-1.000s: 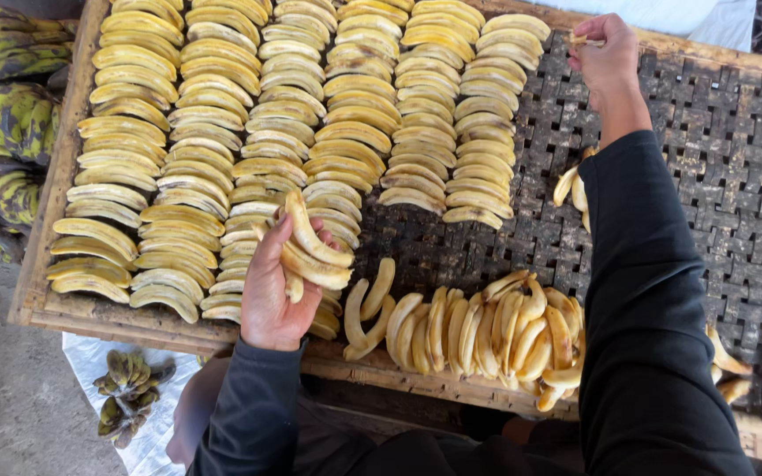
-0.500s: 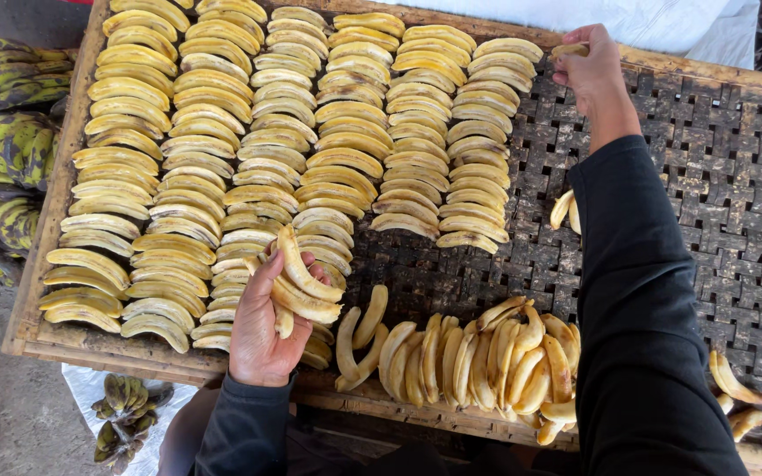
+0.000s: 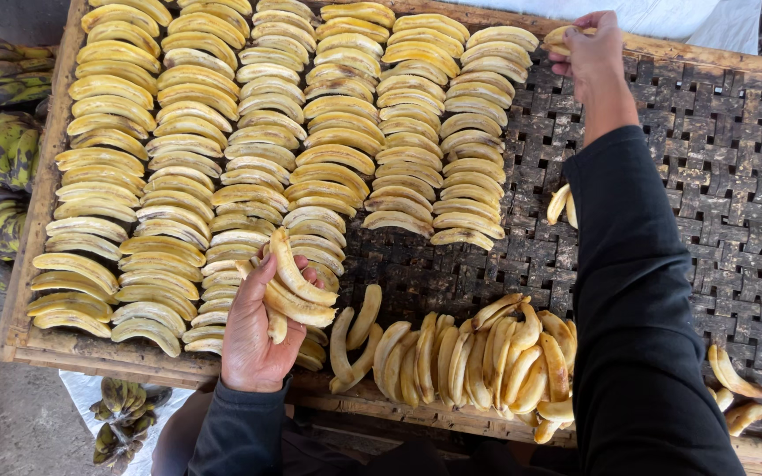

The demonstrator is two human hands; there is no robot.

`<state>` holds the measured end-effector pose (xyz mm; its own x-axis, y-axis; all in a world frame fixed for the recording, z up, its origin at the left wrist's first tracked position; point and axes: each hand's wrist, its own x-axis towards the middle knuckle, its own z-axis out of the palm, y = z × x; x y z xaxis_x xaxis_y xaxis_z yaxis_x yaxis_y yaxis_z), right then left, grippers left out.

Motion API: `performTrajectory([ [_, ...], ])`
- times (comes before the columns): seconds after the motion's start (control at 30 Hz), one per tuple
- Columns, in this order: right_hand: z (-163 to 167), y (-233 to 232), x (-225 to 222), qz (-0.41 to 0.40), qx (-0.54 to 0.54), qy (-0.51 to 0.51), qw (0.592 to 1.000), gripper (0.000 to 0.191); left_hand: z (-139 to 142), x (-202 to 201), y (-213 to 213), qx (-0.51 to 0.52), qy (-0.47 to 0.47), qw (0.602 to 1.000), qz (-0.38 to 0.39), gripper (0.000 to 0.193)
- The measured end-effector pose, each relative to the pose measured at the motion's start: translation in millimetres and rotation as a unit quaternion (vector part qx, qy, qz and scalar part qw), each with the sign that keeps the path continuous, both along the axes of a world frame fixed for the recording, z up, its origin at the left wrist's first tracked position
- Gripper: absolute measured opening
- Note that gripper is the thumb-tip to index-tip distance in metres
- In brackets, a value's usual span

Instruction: The person sits on the floor and arranges peeled banana halves in neat rows on a slatted wooden drying rack, picking pieces one at a time from a pile and placing them curve-side up to fill gaps in the rows.

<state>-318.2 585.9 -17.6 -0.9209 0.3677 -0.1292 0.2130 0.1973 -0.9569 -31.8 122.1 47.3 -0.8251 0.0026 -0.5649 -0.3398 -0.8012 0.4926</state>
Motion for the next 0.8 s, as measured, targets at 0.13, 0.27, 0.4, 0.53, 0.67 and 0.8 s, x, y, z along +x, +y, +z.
performTrajectory([
  [0.13, 0, -4, 0, -0.025, -0.009, -0.002, 1.0, 0.016, 0, -1, 0, -0.002, -0.003, 1.0, -0.003, 0.038],
  [0.27, -1, 8, 5, -0.096, -0.018, -0.004, 0.995, 0.016, -1, 1, -2, -0.003, -0.009, 1.0, -0.011, 0.037],
  [0.4, 0, 19, 6, -0.145, -0.037, -0.01, 0.989, 0.023, -3, 1, -1, -0.004, -0.009, 1.0, -0.012, 0.038],
  [0.53, 0, 17, 6, -0.144, -0.009, -0.027, 0.989, 0.027, -4, -1, 1, -0.005, 0.005, 1.0, -0.011, 0.037],
  [0.67, 1, 21, 11, -0.163, 0.045, -0.07, 0.983, 0.03, -4, -3, 2, -0.006, 0.003, 1.0, -0.013, 0.037],
  [0.8, 9, 32, 21, -0.14, 0.044, -0.091, 0.985, 0.026, -3, 0, 1, -0.005, -0.004, 1.0, -0.014, 0.037],
])
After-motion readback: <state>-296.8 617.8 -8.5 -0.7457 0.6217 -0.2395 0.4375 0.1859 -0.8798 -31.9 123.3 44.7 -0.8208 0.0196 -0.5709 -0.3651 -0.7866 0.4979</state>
